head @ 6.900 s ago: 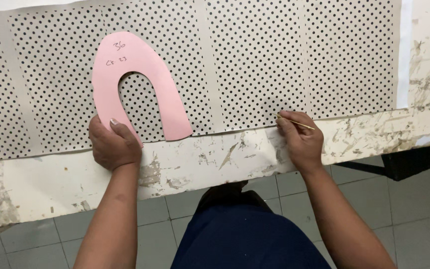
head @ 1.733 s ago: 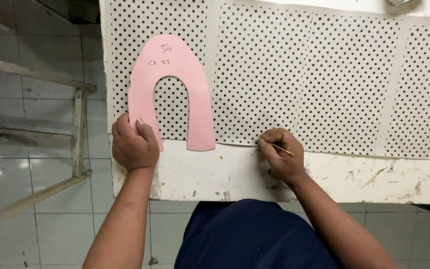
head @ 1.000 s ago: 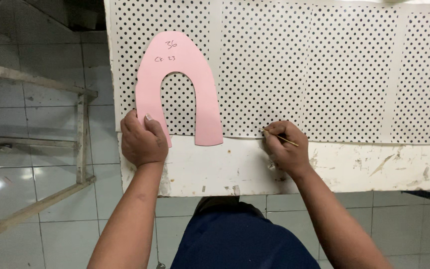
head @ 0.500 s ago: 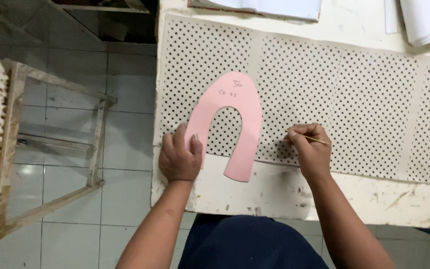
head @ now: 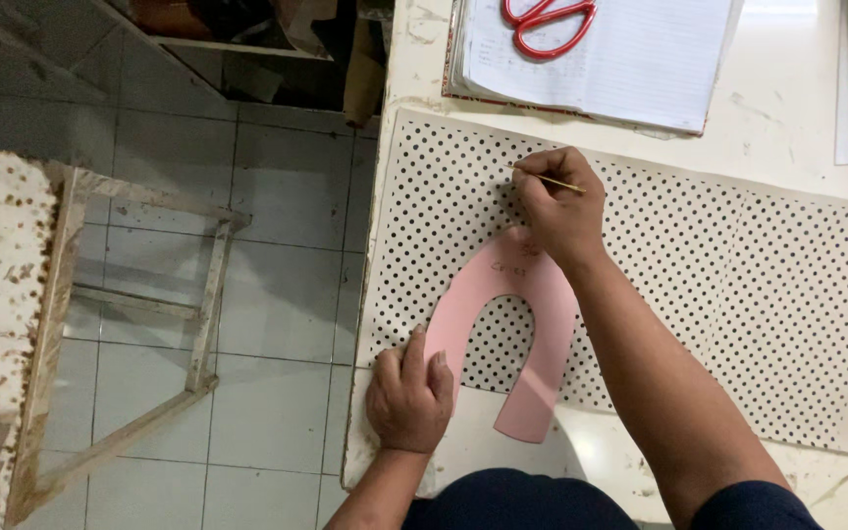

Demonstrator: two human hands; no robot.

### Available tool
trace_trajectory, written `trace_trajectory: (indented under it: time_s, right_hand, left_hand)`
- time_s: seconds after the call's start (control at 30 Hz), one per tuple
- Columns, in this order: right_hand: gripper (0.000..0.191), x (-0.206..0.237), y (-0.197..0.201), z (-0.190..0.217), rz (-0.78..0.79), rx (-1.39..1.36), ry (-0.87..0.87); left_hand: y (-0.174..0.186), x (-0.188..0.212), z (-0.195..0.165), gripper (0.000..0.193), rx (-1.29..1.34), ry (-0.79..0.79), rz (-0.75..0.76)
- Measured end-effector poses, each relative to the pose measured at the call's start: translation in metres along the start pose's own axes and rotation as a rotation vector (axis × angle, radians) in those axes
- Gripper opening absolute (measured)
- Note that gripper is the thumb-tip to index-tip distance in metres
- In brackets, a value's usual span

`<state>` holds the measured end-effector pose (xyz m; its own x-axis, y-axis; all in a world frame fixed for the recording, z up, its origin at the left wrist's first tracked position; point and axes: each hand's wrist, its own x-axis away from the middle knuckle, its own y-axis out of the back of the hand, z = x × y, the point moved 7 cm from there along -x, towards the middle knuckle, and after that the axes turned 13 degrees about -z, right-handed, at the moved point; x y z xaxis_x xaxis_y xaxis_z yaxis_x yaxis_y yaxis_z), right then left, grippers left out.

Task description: The person places a pink U-shaped template on a polka-dotted fabric and traces its outline with a pencil. They then fold the fabric, roll it, and place the template and pencil on a notebook. The person unrolls a different fabric and places several small rectangular pieces on it.

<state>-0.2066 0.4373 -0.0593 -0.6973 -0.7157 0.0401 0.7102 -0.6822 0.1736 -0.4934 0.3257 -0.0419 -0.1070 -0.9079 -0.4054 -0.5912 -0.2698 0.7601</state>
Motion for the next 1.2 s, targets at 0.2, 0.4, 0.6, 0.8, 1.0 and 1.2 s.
trace_trajectory:
  time_s: [0.2,0.4,0.6,0.8,1.0,1.2]
  right_hand:
    - [0.011,-0.004,-0.016,0.0,0.026,0.096,0.167]
    - [0.013,-0.004,-0.018,0.002,-0.021,0.211,0.172]
    - [0.013,-0.001,-0.021,0.014,-0.031,0.244,0.308]
    - [0.012,-0.001,-0.02,0.016,-0.009,0.228,0.292]
    - [0.01,-0.005,-0.009,0.01,-0.013,0.123,0.068]
    - [0.027,0.044,0.06,0.013,-0.036,-0.316,-0.134]
  left_hand:
    - [-0.001,0.0,0.003,0.038,-0.017,0.011,0.022]
    - [-0.001,0.0,0.001,0.038,-0.026,-0.017,0.007]
    - [-0.001,-0.001,0.002,0.038,-0.008,-0.018,0.008]
    - [0.0,-0.002,0.0,0.037,-0.012,-0.033,0.004]
    - [0.0,-0.003,-0.001,0.036,-0.021,-0.024,-0.002]
    - [0.004,-0.004,-0.003,0.038,0.002,-0.027,-0.023]
